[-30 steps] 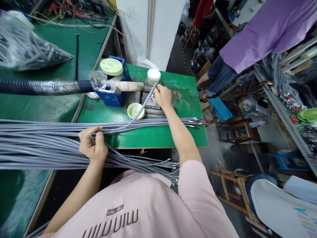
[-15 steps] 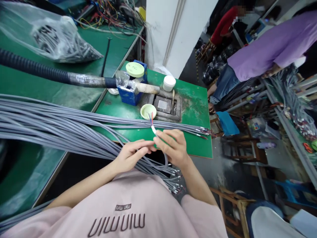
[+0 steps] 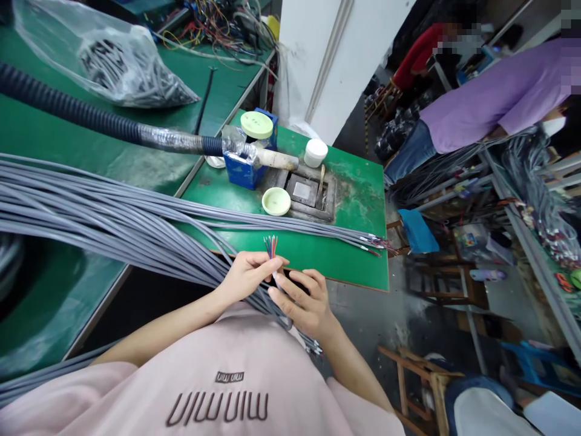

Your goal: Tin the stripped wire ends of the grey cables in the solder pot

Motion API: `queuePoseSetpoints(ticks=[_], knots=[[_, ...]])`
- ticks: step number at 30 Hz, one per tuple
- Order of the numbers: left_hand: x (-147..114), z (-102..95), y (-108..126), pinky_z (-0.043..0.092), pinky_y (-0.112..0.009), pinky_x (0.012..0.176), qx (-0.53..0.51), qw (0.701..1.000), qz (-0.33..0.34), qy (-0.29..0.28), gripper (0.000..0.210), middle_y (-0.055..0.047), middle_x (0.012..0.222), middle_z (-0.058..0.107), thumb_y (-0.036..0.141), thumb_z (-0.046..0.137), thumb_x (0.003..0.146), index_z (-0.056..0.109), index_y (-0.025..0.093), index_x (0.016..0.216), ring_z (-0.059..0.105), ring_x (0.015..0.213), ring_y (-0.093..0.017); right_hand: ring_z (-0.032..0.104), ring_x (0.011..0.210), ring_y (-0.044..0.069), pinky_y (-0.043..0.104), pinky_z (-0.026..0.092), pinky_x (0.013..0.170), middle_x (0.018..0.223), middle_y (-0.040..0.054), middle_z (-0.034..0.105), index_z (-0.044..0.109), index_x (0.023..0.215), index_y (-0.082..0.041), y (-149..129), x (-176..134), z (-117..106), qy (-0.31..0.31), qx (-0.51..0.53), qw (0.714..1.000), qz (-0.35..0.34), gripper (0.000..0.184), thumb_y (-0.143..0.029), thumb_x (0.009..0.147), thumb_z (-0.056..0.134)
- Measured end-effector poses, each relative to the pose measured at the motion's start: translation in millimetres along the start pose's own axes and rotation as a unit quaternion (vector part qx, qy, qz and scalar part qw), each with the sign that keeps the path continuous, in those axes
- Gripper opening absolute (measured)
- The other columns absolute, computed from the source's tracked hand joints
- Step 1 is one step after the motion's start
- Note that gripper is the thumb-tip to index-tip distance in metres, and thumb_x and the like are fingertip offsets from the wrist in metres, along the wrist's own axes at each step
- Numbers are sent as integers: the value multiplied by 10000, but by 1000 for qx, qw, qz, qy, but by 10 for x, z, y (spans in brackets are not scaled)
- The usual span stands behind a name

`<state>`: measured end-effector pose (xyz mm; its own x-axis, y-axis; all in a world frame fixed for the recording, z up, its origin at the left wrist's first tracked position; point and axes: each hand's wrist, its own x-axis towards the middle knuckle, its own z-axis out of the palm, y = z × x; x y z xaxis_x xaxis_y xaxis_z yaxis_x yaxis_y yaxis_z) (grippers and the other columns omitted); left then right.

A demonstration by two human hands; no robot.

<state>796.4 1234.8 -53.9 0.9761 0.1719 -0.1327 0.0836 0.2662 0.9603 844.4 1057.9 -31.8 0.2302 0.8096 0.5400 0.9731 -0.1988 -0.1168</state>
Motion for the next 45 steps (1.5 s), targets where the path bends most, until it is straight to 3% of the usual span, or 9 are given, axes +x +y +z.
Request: queuePoseSetpoints(ticks=[9,29,33,36,39,42,45], knots=[[-16,-6,44,382,-192,460,-91,995,-33,2,393,-25,615,660,495,597,807,741,130,798,467,474,-67,541,1123,216,430,458,932,1104,59,707,668,1097,-235,-15,-29,82,13,27,999,-20,284,-172,908,466],[20,8,-99,352,-206,479,-215,974,-43,-54,409,-37,670,657,514,588,823,755,145,874,459,498,-66,532,1148,219,434,445,948,1140,43,689,637,1167,-280,8,-93,110,13,47,999,8,320,-199,907,469],[83,61,-130,367,-225,482,-219,970,-75,-77,574,-56,596,638,614,479,841,748,107,834,475,478,-84,543,1125,208,419,453,942,1146,37,680,643,1134,-295,28,-113,24,12,32,999,18,305,-190,902,476],[140,62,-142,411,-253,524,-117,981,-72,-135,625,-104,725,704,619,386,878,727,101,959,535,539,-118,563,1093,226,420,460,931,1148,73,661,649,1092,-264,105,-333,-177,-7,-41,997,67,276,-183,831,610],[211,-20,-139,465,-293,657,101,987,39,-118,445,-108,950,724,491,506,874,686,141,1083,594,718,-157,592,1014,257,427,471,869,1082,112,665,669,987,-208,197,-758,-450,-78,-172,965,183,172,-207,819,634],[352,-142,-156,448,-360,839,313,931,187,-32,319,-95,1018,713,372,545,878,685,159,1070,591,893,-198,607,944,278,424,488,765,1051,133,668,668,1003,-169,217,-1187,-634,-201,-218,907,300,206,-251,878,526],[558,-197,-208,420,-397,837,471,854,224,10,296,-97,1073,689,330,510,898,672,174,1090,559,975,-243,618,961,267,411,500,778,1057,139,676,644,1071,-147,152,-1367,-597,-221,-161,895,353,280,-307,909,480]])
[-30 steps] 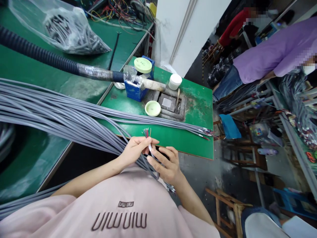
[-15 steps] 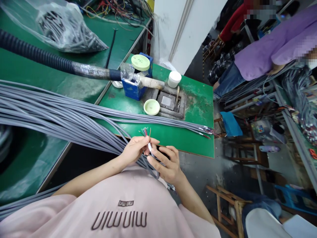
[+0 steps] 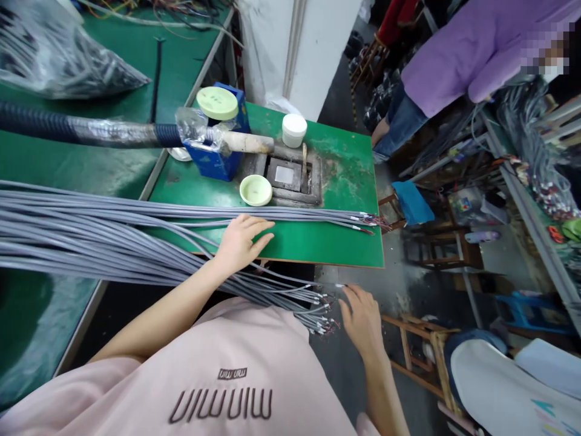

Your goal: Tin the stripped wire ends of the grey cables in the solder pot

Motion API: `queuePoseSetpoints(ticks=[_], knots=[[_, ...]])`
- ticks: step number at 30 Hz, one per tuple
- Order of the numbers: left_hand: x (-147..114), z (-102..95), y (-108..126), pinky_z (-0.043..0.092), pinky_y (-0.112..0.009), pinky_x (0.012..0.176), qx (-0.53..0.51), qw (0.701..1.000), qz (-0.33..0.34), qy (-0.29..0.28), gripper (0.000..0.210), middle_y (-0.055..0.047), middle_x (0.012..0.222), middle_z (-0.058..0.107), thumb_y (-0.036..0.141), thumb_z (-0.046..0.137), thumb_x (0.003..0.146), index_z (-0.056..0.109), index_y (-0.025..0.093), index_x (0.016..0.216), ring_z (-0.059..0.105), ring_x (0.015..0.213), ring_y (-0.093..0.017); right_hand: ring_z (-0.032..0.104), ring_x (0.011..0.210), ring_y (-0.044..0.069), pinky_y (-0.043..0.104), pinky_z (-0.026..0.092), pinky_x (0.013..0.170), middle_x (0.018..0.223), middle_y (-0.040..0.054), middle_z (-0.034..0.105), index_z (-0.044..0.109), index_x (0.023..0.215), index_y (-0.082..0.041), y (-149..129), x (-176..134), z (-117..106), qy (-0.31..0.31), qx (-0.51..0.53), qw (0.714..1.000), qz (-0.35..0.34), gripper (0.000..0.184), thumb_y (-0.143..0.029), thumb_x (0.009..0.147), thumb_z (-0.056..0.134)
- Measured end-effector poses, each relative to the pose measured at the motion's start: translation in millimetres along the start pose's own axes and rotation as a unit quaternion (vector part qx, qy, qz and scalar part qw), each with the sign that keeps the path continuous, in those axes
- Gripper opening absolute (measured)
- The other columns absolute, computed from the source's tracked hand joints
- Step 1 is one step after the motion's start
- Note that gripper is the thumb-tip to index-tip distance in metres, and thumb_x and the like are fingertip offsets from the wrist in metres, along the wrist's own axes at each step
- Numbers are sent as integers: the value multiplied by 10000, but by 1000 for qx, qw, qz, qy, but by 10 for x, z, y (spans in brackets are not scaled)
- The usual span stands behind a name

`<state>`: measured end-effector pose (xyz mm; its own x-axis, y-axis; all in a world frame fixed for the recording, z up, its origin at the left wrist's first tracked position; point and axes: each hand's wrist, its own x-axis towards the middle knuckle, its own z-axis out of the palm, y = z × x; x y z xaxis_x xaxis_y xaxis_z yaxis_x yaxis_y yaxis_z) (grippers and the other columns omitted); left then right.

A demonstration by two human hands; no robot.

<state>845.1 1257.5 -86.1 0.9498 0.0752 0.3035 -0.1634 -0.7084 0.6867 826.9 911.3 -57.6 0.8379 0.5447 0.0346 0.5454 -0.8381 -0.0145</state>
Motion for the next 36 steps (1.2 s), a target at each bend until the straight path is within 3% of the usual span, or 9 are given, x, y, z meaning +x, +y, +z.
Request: queuePoseSetpoints(ticks=[4,9,13,15,20,24,27,30,36], knots=[[185,142,-21,389,-425,781,144,988,13,-46,313,-123,1108,640,291,488,894,639,173,1142,517,1017,-297,646,946,223,368,507,810,1026,110,708,641,1082,-169,-300,159,142,-28,115,992,-35,257,-292,916,488],[276,249,107,356,-455,822,198,977,13,-78,333,-159,1115,578,292,492,878,594,172,1172,471,1063,-337,651,954,218,378,502,832,1030,111,713,652,1066,-155,-635,541,187,-67,215,971,-80,233,-245,888,532],[309,323,156,347,-450,817,216,973,13,-83,242,-161,1041,584,288,495,875,607,156,1042,477,1038,-339,658,794,163,322,515,761,940,80,722,678,1000,-165,-774,760,213,-100,374,922,-22,201,-255,860,566],[320,359,164,349,-444,802,218,971,25,-92,210,-158,987,597,280,484,881,606,144,985,497,999,-333,648,692,140,276,518,639,866,61,718,675,986,-165,-847,842,260,-131,501,854,50,216,-294,844,575],[332,368,191,363,-426,767,202,973,48,-106,232,-143,934,631,283,434,911,617,143,940,535,948,-318,641,582,125,210,472,436,852,47,706,595,1080,-182,-1001,1021,387,-158,772,589,181,357,-386,789,627],[337,308,237,398,-375,763,120,981,64,-137,244,-113,910,645,264,401,926,613,150,885,565,893,-264,666,606,139,207,471,407,936,43,711,523,1131,-214,-973,1223,363,-106,850,473,208,358,-332,806,613],[332,297,252,406,-381,770,121,983,60,-127,226,-128,986,641,280,442,909,598,143,996,570,939,-279,684,684,148,212,488,434,1001,29,703,490,1141,-246,-893,1358,290,-47,863,447,230,337,-253,818,584],[323,334,229,402,-415,767,173,976,49,-120,228,-152,1009,633,273,498,873,598,139,1028,564,980,-323,686,723,152,213,496,449,1005,30,702,508,1121,-239,-840,1380,239,-12,855,458,244,324,-209,807,587],[368,309,203,439,-402,799,91,981,50,-164,154,-129,912,635,266,478,867,587,159,851,581,921,-276,675,705,151,212,481,447,981,48,708,559,1052,-201,-840,1203,247,-45,851,454,259,265,-203,790,596]])
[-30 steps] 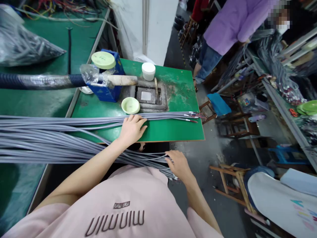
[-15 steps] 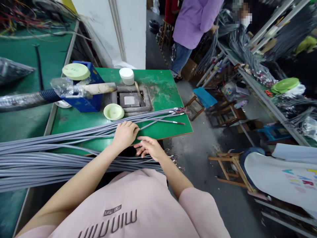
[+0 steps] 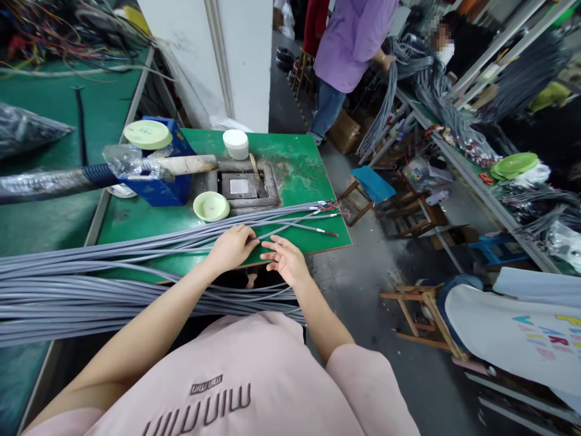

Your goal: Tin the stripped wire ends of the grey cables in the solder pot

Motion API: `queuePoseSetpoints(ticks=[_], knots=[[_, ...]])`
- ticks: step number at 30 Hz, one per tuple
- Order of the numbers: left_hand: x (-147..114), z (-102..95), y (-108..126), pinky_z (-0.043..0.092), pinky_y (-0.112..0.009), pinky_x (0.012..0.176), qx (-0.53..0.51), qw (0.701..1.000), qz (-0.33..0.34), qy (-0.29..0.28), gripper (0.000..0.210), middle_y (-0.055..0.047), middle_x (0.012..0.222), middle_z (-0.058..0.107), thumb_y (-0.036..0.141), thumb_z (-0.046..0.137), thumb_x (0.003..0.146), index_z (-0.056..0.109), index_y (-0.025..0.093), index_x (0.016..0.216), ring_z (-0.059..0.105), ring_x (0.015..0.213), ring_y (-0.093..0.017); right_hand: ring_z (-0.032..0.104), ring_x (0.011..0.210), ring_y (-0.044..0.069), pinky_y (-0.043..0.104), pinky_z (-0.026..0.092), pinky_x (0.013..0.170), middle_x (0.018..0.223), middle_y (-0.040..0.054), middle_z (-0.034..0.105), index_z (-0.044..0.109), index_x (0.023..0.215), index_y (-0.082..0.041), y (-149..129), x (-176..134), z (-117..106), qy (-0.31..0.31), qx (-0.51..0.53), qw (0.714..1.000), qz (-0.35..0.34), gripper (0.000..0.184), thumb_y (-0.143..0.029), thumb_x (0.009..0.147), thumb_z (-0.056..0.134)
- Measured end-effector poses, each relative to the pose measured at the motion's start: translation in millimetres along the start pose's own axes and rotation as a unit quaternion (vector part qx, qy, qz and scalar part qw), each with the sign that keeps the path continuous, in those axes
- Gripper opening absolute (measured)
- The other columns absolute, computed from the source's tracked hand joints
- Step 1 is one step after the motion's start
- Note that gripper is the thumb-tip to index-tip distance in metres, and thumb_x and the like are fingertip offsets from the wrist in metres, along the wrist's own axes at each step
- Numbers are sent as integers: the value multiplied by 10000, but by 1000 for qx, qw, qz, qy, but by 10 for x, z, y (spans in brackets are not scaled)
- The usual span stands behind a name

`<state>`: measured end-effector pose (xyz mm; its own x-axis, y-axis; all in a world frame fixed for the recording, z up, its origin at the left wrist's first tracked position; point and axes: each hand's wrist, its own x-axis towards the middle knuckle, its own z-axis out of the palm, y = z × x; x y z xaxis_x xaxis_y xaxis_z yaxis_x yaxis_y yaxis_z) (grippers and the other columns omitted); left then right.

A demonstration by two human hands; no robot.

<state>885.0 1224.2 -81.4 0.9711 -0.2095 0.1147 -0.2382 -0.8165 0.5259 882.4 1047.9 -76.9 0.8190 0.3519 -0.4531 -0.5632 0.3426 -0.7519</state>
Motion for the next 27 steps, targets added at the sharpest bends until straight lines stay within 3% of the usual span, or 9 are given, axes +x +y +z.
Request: queuePoseSetpoints(ticks=[4,8,11,14,16,19,24,27], knots=[[-31,-206,47,430,-412,935,-126,991,38,8,163,-125,1166,595,304,446,882,546,177,859,540,1093,-249,647,717,125,202,462,479,1007,34,704,581,1021,-222,-105,17,20,13,30,999,-29,193,-248,841,517],[-123,-316,104,410,-437,980,-188,982,31,-3,177,-127,1222,579,324,433,887,539,183,880,530,1130,-248,581,629,90,207,447,511,971,22,695,601,983,-236,-338,54,55,96,22,976,-193,234,-366,904,423],[-223,-269,114,432,-425,944,-217,975,30,-34,177,-108,1154,619,327,454,881,563,189,905,568,1054,-241,493,507,82,220,415,486,805,4,672,594,1048,-255,-457,-46,50,149,-57,931,-328,310,-463,911,409],[-336,-211,135,433,-407,951,-287,956,33,-38,210,-88,1125,643,338,529,853,607,194,984,575,1060,-235,419,429,84,223,333,422,608,-18,602,633,1011,-225,-450,-262,48,130,-212,908,-339,329,-478,903,454],[-402,-207,176,458,-377,913,-367,930,2,-28,266,-88,1080,664,358,570,837,627,182,1029,599,1011,-222,415,426,84,228,322,425,564,-17,588,667,973,-200,-384,-416,69,75,-328,895,-291,312,-443,906,482],[-460,-242,254,491,-320,798,-498,865,-66,-2,300,-75,953,696,384,626,807,659,156,1000,630,850,-181,430,444,85,234,354,460,561,-18,594,685,994,-194,-252,-577,119,8,-446,861,-245,312,-407,923,467],[-442,-286,307,495,-278,767,-663,736,-129,48,280,-36,852,701,372,728,721,683,152,888,634,778,-138,431,444,82,227,352,462,550,-22,583,685,994,-193,-114,-628,138,-27,-484,847,-219,315,-390,934,446],[-403,-297,307,489,-253,731,-697,694,-153,93,278,-18,767,688,350,772,670,679,145,834,622,718,-115,415,435,78,217,342,446,546,-26,573,677,994,-192,-96,-602,115,-35,-468,860,-198,312,-391,935,444]])
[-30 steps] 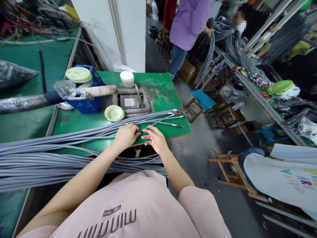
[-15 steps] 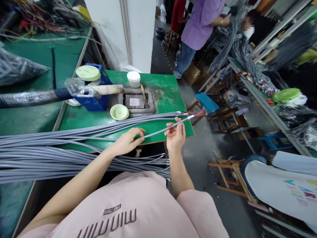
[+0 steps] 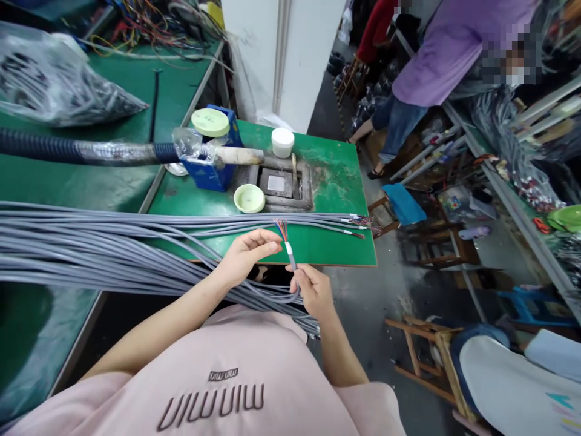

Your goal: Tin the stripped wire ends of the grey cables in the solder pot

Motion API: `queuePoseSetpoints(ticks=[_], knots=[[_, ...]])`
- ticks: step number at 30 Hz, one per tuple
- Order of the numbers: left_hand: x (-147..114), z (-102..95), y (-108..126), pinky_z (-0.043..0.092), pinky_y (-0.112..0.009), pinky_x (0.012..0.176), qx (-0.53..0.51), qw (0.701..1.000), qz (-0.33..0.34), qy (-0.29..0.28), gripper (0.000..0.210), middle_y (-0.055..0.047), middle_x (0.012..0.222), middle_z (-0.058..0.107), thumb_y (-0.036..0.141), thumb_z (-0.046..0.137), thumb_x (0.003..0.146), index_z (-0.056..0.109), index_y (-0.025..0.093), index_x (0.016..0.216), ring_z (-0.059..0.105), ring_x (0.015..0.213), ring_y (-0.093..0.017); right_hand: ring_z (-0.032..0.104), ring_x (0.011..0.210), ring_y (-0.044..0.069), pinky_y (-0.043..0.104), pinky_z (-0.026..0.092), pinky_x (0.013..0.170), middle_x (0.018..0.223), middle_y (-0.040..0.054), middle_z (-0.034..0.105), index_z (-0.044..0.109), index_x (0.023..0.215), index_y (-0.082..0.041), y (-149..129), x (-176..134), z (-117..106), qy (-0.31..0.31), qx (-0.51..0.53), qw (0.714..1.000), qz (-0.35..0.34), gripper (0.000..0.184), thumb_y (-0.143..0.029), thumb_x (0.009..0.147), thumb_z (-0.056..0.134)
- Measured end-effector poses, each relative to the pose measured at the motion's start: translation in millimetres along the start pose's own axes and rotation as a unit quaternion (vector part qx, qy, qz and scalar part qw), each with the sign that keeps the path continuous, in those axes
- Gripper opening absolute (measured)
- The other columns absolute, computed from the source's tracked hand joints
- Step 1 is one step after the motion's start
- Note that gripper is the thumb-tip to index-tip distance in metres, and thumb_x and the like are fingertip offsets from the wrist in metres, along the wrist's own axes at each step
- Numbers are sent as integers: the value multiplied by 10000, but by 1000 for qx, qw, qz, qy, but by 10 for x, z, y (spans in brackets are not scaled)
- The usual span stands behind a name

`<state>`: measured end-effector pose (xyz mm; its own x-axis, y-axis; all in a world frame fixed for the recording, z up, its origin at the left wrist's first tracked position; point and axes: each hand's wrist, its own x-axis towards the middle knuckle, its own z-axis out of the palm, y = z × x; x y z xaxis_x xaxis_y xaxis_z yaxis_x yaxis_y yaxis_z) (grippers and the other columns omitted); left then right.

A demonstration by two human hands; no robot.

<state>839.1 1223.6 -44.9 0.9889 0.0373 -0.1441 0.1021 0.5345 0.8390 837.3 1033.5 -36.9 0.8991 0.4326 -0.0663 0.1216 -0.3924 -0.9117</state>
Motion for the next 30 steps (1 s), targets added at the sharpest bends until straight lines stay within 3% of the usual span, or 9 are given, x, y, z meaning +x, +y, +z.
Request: queuePoseSetpoints(ticks=[6,11,16,19,25,30], knots=[[71,40,1,443,-217,638,-42,999,-3,15,255,-5,716,673,336,768,664,663,143,793,576,647,-88,415,424,81,215,339,433,532,-24,574,669,955,-189,60,23,4,-22,28,999,19,317,-413,929,445],[104,83,-24,406,-202,596,-50,999,4,3,275,27,620,605,329,783,633,592,132,622,500,570,-59,484,473,91,219,388,489,547,-26,587,664,965,-190,70,14,21,-42,23,999,11,284,-379,928,455],[88,147,-41,429,-225,615,-49,998,-2,-38,274,14,632,621,344,761,668,593,129,645,536,579,-79,496,492,88,225,399,541,537,-47,568,647,957,-184,2,71,116,44,8,999,-20,211,-335,903,510],[87,153,-37,433,-221,591,-72,996,-23,-45,261,12,640,633,345,765,667,630,131,729,543,565,-80,410,410,74,220,334,477,451,-67,491,629,888,-170,-2,123,190,58,83,995,-11,258,-358,933,458],[115,91,-51,440,-189,575,-83,996,-8,-7,253,6,625,646,358,770,665,667,131,707,554,573,-73,348,371,70,227,241,428,404,-67,447,612,820,-162,57,185,272,0,231,973,5,287,-398,921,484],[124,79,-102,441,-181,526,-168,983,-71,-29,290,-18,623,656,354,802,625,662,111,698,567,542,-80,318,344,72,226,242,410,374,-75,421,599,791,-167,37,213,311,-13,299,954,17,318,-466,876,532]])
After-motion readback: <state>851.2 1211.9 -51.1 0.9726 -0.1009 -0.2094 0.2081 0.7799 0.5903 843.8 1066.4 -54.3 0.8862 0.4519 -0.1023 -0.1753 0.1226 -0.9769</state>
